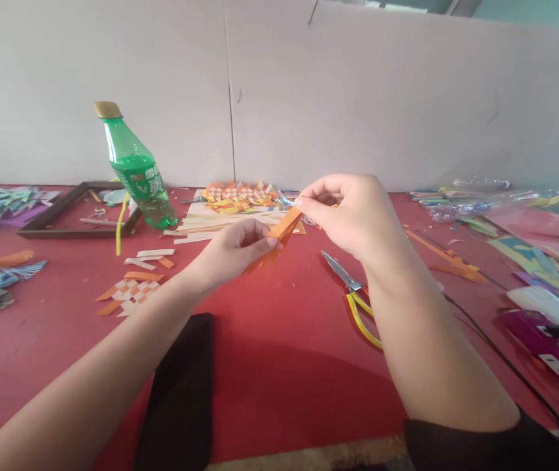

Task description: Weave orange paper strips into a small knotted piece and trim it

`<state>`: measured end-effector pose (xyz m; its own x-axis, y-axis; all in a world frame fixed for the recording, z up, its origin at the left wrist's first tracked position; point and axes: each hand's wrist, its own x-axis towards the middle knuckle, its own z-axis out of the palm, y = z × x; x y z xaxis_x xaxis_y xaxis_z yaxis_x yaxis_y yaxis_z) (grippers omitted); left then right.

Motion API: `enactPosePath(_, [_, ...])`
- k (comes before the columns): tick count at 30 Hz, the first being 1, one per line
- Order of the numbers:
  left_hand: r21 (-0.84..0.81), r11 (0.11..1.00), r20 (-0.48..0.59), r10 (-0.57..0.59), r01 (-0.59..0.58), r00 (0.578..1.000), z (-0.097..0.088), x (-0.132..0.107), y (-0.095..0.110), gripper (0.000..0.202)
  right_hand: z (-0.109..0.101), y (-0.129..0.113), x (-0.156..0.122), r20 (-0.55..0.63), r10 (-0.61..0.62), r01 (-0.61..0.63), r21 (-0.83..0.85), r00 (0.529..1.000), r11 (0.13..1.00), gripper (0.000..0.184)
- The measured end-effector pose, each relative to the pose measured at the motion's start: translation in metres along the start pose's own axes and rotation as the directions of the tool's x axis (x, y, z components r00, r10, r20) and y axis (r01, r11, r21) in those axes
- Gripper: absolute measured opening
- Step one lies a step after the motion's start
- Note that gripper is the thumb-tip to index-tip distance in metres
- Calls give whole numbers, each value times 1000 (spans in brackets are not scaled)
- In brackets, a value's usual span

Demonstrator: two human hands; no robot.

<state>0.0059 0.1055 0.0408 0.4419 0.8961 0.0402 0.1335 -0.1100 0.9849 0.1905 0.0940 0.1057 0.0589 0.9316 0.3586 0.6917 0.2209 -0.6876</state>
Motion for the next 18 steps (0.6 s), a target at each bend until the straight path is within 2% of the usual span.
enactPosePath(5, [1, 999, -43, 43, -43, 998, 4, 8, -20, 38, -5, -1, -1, 37, 19, -23, 92, 999, 996, 7])
enactPosePath(8, [71, 976, -134, 212, -204, 968, 3, 11, -29, 33, -9, -1, -2, 67, 21, -29, 122, 998, 992, 8])
enactPosePath(10, [45, 956, -100, 294, -291, 951, 2, 11, -30, 27, -10, -1, -3, 66, -9, -1, 146, 998, 989, 8])
enactPosePath(11, [-3, 955, -52, 298, -298, 953, 2, 9, -29, 25, -11, -1, -4, 68, -26, 15, 160, 997, 987, 9])
enactPosePath(14, [-150, 965, 91, 228, -214, 969, 1, 3, -23, 24, -14, -3, -7, 85, -55, 37, 201, 995, 979, 10])
enactPosePath(16, [-202, 965, 120, 197, -170, 973, 2, 0, -20, 25, -16, -4, -9, 90, -52, 31, 220, 995, 975, 10])
enactPosePath(18, [-223, 964, 103, 170, -144, 980, 3, -1, -19, 26, -18, -5, -10, 92, -50, 27, 236, 994, 971, 9])
